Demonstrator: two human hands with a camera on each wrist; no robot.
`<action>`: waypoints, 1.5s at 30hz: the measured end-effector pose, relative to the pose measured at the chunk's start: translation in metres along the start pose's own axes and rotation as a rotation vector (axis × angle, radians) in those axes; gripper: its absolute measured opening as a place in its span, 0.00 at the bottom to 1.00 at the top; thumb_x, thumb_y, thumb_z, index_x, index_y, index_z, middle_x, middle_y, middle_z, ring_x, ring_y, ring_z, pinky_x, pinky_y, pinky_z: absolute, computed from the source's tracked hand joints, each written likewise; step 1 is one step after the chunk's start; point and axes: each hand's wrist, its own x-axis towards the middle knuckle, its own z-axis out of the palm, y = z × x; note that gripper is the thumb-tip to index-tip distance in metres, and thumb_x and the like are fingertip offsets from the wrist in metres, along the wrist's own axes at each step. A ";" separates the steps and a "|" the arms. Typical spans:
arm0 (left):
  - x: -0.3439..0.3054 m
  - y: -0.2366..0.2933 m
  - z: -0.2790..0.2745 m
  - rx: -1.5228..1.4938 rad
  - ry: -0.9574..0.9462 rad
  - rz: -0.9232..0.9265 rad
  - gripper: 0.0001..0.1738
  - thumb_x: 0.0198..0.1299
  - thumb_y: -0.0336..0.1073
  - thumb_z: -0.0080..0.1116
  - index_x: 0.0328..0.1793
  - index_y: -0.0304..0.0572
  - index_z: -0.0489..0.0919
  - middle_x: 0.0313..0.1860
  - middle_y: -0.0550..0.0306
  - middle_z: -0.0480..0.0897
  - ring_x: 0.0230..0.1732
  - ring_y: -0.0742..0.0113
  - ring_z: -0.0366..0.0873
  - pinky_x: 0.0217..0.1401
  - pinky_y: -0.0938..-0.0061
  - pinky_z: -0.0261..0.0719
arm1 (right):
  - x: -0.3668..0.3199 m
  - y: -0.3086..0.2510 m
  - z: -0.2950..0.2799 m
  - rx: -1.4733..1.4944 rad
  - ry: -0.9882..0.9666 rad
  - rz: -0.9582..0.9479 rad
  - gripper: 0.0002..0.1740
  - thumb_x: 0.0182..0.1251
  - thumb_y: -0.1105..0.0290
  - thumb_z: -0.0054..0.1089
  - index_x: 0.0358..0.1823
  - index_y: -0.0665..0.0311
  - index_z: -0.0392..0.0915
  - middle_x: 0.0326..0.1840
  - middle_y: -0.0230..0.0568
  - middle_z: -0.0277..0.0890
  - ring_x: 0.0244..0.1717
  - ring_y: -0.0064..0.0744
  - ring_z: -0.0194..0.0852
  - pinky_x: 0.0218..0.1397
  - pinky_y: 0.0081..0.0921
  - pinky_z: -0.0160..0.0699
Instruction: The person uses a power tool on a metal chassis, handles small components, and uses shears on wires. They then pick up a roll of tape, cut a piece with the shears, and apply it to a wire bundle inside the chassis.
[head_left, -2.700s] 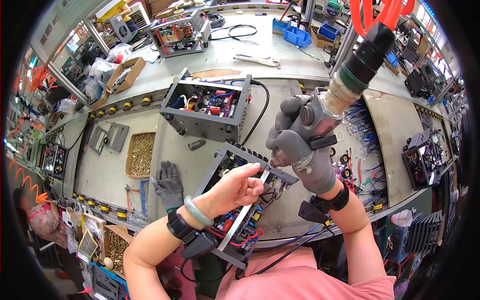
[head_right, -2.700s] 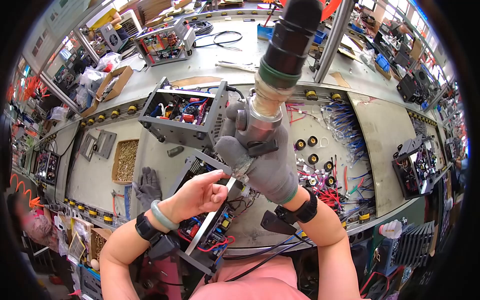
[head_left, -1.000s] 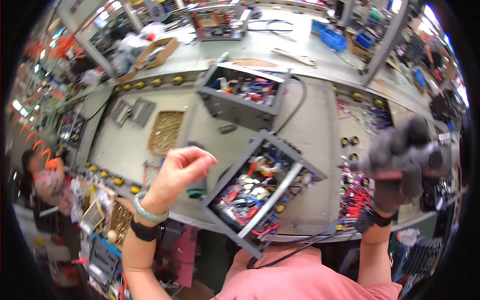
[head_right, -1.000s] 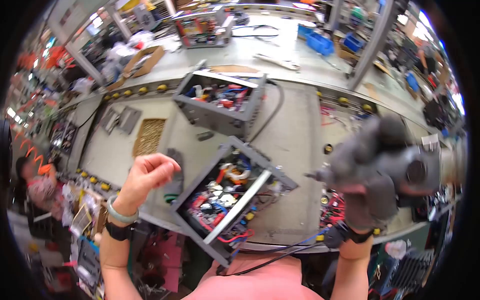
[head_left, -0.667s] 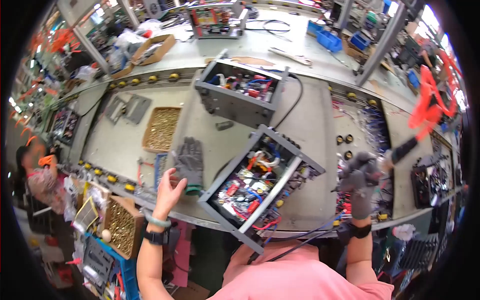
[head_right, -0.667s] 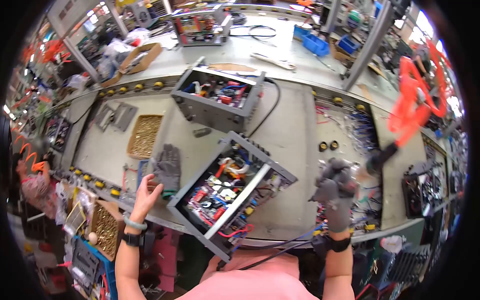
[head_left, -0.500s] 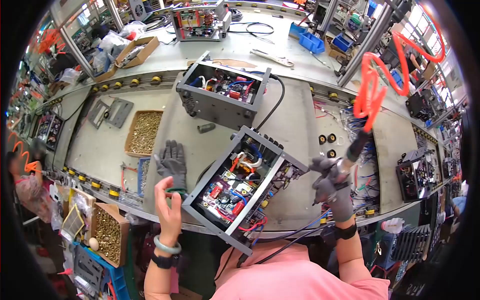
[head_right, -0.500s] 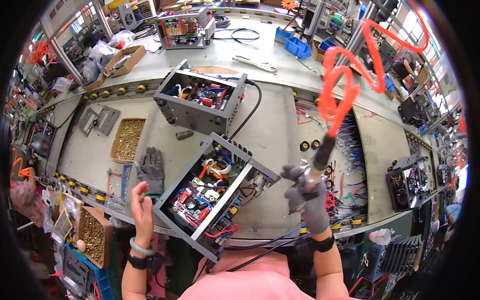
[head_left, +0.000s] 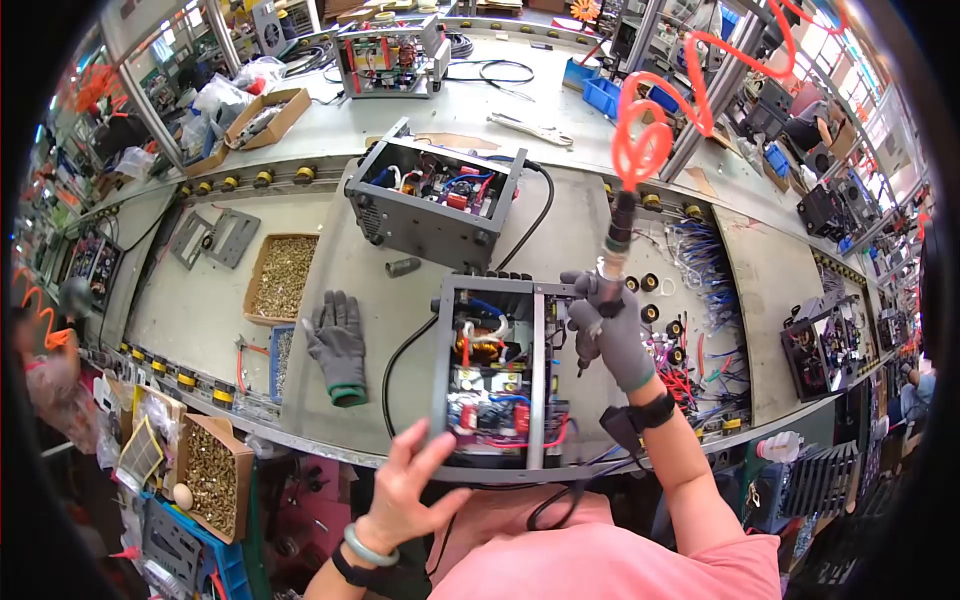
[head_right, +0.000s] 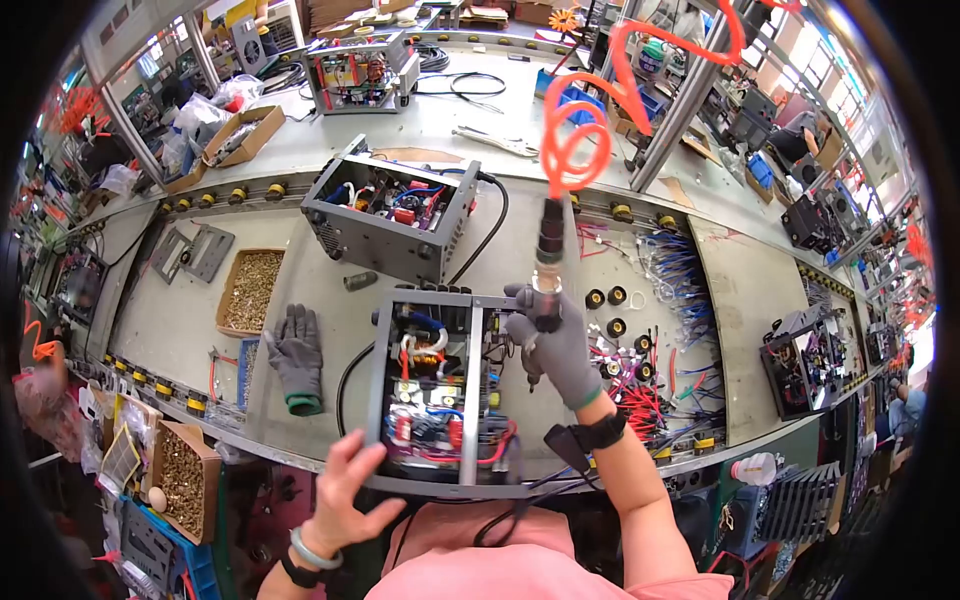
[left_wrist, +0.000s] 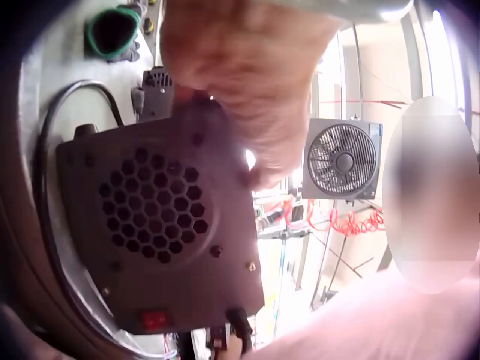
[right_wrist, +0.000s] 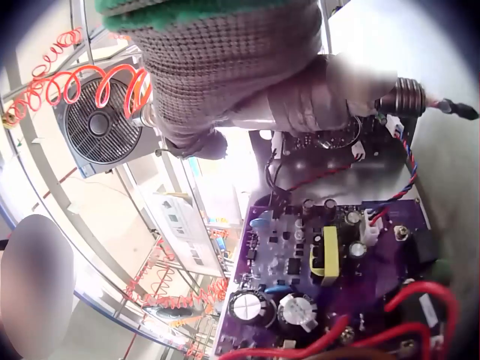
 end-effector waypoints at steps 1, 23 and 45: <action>-0.008 0.010 0.006 0.035 -0.022 -0.008 0.40 0.41 0.43 0.81 0.65 0.46 0.80 0.64 0.36 0.72 0.61 0.40 0.78 0.58 0.58 0.81 | 0.006 0.001 -0.004 0.004 0.001 -0.005 0.18 0.58 0.81 0.69 0.49 0.68 0.74 0.58 0.46 0.78 0.51 0.25 0.76 0.56 0.25 0.78; 0.098 0.063 0.151 0.050 0.036 0.555 0.31 0.61 0.49 0.66 0.69 0.49 0.75 0.71 0.46 0.70 0.75 0.48 0.65 0.80 0.42 0.50 | -0.106 -0.105 -0.092 -0.267 0.316 -0.498 0.32 0.59 0.67 0.72 0.62 0.72 0.71 0.52 0.43 0.77 0.48 0.25 0.76 0.50 0.22 0.78; 0.201 -0.206 0.025 0.447 0.119 -0.272 0.29 0.56 0.38 0.66 0.65 0.46 0.76 0.64 0.44 0.76 0.66 0.44 0.73 0.64 0.53 0.76 | -0.025 0.053 -0.106 -0.140 0.560 -0.431 0.18 0.68 0.78 0.63 0.58 0.68 0.74 0.45 0.28 0.76 0.47 0.19 0.74 0.55 0.20 0.74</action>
